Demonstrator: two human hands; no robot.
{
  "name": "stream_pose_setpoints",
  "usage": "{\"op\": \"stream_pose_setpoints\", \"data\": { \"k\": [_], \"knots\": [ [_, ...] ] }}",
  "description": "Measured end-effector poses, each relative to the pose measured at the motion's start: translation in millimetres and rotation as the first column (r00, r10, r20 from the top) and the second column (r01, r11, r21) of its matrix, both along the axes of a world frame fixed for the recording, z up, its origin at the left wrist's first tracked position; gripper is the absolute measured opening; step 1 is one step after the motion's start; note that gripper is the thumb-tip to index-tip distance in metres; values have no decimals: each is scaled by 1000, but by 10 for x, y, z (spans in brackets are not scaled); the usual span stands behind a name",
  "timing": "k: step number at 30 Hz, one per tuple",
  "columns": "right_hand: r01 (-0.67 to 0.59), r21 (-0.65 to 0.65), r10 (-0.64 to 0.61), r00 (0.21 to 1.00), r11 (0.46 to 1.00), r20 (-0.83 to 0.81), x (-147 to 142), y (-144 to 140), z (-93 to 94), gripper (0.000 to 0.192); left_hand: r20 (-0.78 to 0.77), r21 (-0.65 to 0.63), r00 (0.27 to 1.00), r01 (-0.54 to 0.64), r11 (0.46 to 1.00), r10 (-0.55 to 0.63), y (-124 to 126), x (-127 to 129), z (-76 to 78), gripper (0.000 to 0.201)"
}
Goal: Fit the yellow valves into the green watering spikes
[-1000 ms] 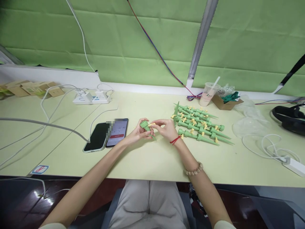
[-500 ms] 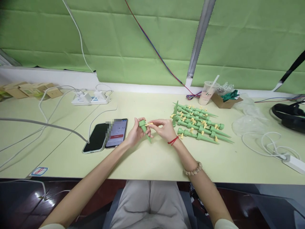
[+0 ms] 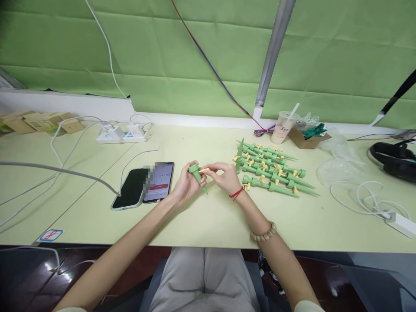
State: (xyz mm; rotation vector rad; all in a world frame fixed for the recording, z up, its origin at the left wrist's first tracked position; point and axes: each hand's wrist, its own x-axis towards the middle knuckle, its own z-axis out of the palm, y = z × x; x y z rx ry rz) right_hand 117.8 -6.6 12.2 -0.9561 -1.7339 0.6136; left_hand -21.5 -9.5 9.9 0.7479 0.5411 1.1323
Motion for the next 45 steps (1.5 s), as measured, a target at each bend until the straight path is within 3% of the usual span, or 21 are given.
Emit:
{"op": "stream_pose_setpoints", "data": {
  "k": [14,20,24,27,29,31,33,35,37,39,41,43,45],
  "knots": [
    [33,-67,-36,998,997,-46,-36,-29,1,12,7,4,1000,27,1000,-27,-4,6,-18,16],
    [50,-49,-53,996,998,-65,-73,-42,-59,15,-206,238,973,-58,970,109,12,-11,-154,24],
    [-3,-293,-27,995,956,-99,-77,0,-172,24,-430,454,875,-4,891,223,-21,-81,-219,28],
    [-105,-395,99,994,913,-35,-45,38,-210,34,-485,487,828,-10,873,280,-19,-86,-231,32],
    [-91,-285,121,989,954,87,-26,46,-192,36,-473,413,838,-62,909,272,11,-66,-233,40],
    [-64,-83,84,959,995,269,-13,39,-157,36,-461,286,868,-53,957,186,48,-51,-229,47],
    [-94,78,48,891,993,450,-8,22,-128,33,-435,156,897,-9,988,77,71,-51,-216,51],
    [-133,139,34,831,981,555,-18,-2,-122,32,-395,56,919,20,998,4,68,-60,-202,52],
    [-117,145,18,835,983,550,-52,-31,-143,33,-389,26,921,18,999,-7,40,-66,-199,51],
    [-60,58,29,903,997,429,-110,-60,-181,37,-414,103,908,-22,994,63,-5,-62,-207,47],
    [-69,-163,103,972,984,213,-175,-81,-218,43,-427,233,892,-48,971,147,-48,-52,-213,43],
    [-191,-394,204,979,899,-10,-218,-87,-234,46,-428,319,886,-34,947,176,-70,-40,-206,41],
    [-267,-461,251,963,846,-96,-217,-78,-228,47,-423,345,887,-31,938,185,-61,-32,-188,40]
  ]
}}
